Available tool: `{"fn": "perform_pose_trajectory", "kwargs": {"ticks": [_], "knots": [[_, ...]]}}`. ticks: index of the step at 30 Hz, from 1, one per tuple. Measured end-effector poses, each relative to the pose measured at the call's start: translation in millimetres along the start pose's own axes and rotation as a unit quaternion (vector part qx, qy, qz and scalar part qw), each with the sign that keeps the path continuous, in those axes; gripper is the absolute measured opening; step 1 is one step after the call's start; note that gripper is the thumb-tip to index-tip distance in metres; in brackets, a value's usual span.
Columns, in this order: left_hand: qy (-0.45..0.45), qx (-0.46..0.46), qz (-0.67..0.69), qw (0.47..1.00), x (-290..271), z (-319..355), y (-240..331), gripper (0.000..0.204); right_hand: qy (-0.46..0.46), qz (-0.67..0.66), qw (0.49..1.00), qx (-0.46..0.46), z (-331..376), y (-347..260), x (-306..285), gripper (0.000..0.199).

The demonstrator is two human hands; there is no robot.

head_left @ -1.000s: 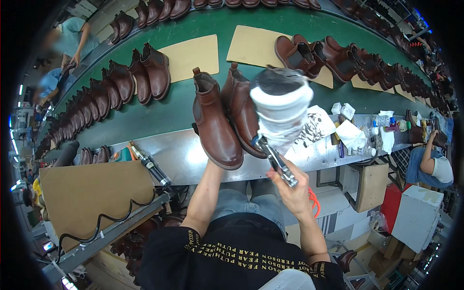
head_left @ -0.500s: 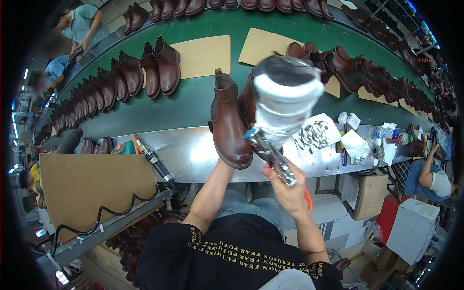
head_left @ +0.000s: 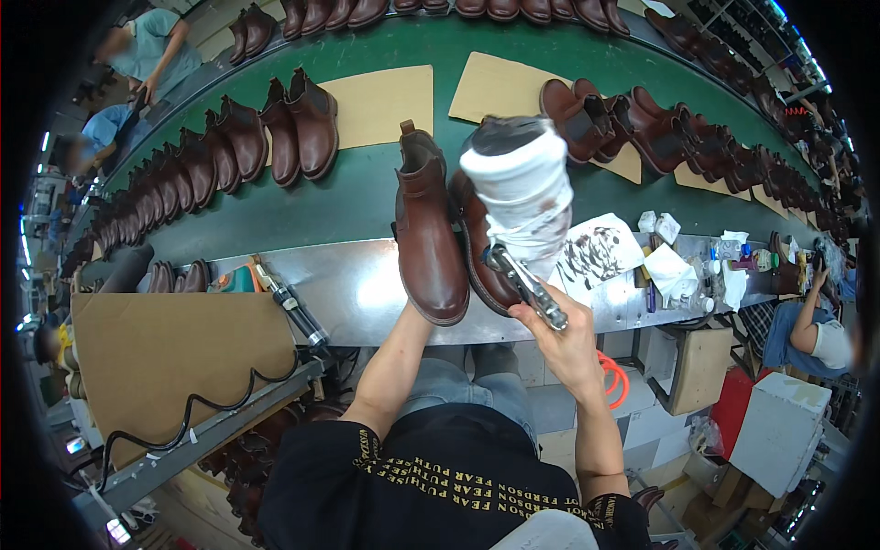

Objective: The worker is polishing and cleaning brown leather boots at a footwear manufacturing assembly line, using a cloth and a spray tool.

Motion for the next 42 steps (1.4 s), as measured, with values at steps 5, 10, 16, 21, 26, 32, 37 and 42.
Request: {"fn": "perform_pose_trajectory", "kwargs": {"ticks": [5, 10, 16, 21, 26, 32, 37, 42], "knots": [[-0.010, 0.007, 0.081, 0.997, 4, -6, 20, 0.034, 0.097, 0.057, 0.992, -0.050, 10, 6, 8, 0.044], [0.021, 0.108, -0.182, 0.977, -1, -7, 13, 0.036, 0.082, 0.045, 0.995, -0.039, 14, -1, 13, 0.041], [0.050, 0.058, -0.159, 0.984, 9, -35, -2, 0.038, -0.029, -0.028, 0.999, -0.022, 21, -8, 29, 0.040], [0.077, 0.004, -0.140, 0.987, -3, -27, -12, 0.041, -0.015, -0.013, 1.000, -0.022, 12, -12, 25, 0.040], [0.102, -0.044, -0.121, 0.986, -9, -30, -21, 0.045, 0.088, 0.020, 0.996, -0.023, -7, 8, 28, 0.039], [0.150, -0.077, -0.098, 0.981, -45, -40, -25, 0.050, 0.230, 0.019, 0.972, 0.034, -21, 50, 15, 0.041], [0.165, -0.082, -0.051, 0.981, -90, -106, -35, 0.054, 0.418, -0.043, 0.903, 0.087, -9, 181, -35, 0.021], [0.106, -0.128, -0.003, 0.986, -152, -207, -72, 0.059, 0.416, -0.022, 0.893, 0.171, 7, 249, -56, 0.021]]}}
Point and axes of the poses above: each hand's wrist, its own z-axis away from the middle knuckle, its own x-axis out of the palm, y = z × x, the point moved 1 cm from there along -z, towards the middle knuckle, and after that the axes turned 4 degrees about -y, right-handed, at the moved point
